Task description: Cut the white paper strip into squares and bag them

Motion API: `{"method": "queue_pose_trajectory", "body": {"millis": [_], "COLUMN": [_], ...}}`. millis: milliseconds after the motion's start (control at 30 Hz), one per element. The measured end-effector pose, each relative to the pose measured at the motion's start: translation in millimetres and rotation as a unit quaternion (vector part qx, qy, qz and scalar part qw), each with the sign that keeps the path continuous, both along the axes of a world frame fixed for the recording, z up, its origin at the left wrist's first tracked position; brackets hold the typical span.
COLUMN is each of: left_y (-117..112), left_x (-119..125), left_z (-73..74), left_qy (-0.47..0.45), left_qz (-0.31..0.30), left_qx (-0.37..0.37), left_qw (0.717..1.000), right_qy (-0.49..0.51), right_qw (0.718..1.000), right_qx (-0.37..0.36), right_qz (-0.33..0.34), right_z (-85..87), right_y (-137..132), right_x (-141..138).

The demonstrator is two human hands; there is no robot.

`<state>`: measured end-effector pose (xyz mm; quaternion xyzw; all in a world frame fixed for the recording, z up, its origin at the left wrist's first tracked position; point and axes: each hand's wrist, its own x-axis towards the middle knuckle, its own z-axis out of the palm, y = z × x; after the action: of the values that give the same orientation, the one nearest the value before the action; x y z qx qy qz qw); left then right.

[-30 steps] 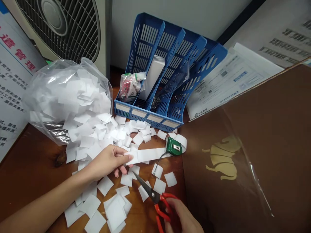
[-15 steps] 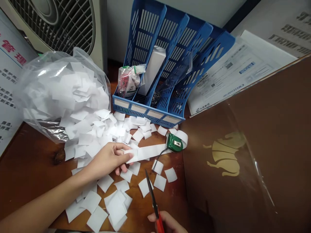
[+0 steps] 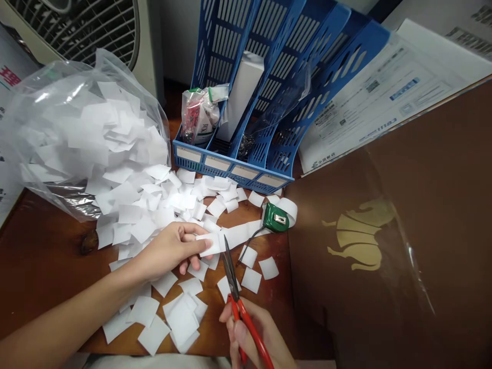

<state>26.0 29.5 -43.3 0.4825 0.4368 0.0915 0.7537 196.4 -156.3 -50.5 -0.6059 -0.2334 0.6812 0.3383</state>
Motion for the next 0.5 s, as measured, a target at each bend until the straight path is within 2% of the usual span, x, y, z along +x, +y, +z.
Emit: {"method": "queue_pose_trajectory", "body": {"millis": [167,500], "left_y": [0.1,0.1], "left_x": [-0.9,1.1], "left_z": [2.9,9.0], "left_qy": [0.004,0.015], "left_qz": [-0.008,-0.019], "left_qx": [0.012,0.022], "left_qw": [1.000,0.999], "right_qy": [0.013,0.009], "right_qw": [1.000,1.000], "right_qx": [0.015,0.014], "right_qz": [0.016,0.022], "right_z": [-1.6,-0.2], "right_y": [16.8,16.2], "right_x": [4.0,14.5]}}
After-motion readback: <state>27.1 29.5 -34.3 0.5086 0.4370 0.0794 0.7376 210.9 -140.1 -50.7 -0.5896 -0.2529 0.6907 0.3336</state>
